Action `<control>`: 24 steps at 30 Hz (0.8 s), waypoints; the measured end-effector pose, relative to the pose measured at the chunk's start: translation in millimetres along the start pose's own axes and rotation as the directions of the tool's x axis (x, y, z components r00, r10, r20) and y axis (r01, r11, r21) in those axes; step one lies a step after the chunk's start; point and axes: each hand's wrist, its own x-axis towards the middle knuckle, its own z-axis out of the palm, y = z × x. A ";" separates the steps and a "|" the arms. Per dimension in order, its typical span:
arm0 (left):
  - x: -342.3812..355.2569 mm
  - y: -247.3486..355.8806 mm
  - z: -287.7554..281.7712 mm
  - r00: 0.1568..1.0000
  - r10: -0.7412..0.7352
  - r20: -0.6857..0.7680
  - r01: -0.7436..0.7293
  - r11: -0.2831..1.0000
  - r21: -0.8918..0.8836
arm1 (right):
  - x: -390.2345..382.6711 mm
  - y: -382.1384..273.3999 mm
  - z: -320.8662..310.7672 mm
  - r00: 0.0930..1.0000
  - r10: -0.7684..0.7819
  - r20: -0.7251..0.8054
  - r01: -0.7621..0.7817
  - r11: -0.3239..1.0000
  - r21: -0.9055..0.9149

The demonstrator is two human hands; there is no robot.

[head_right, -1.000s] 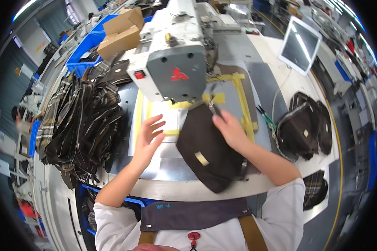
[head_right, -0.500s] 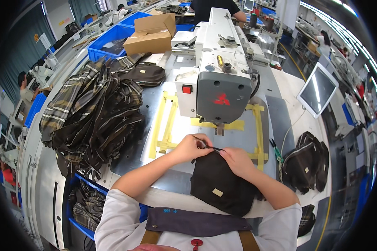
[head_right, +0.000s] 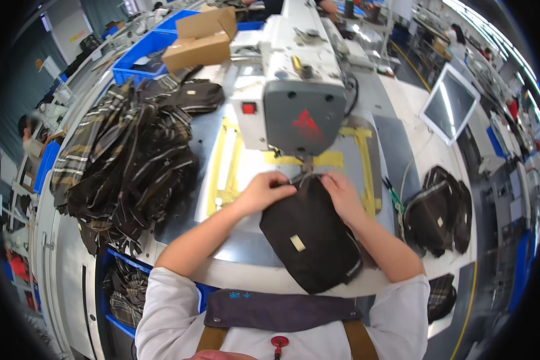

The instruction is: The person aligns the zipper of a black fabric bag under a sewing machine and sews along the zipper line. They repeat this process for multiple bags, cutting the thread after each stitch and moving the finished bag aside before picking up the next one.

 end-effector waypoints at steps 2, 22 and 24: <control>5.0 0.3 -5.6 0.993 0.092 -0.068 -0.086 0.992 0.088 | -1.6 8.3 -1.8 0.999 0.034 -0.010 -0.031 0.984 0.177; 10.2 -8.6 5.7 0.995 0.049 -0.087 -0.034 0.985 0.171 | 1.7 2.5 17.5 0.961 -0.268 0.068 0.276 0.944 -0.180; 7.9 -6.9 9.2 0.984 0.135 -0.117 -0.107 0.969 0.224 | 0.0 7.5 21.4 0.963 -0.269 0.019 0.270 0.961 -0.056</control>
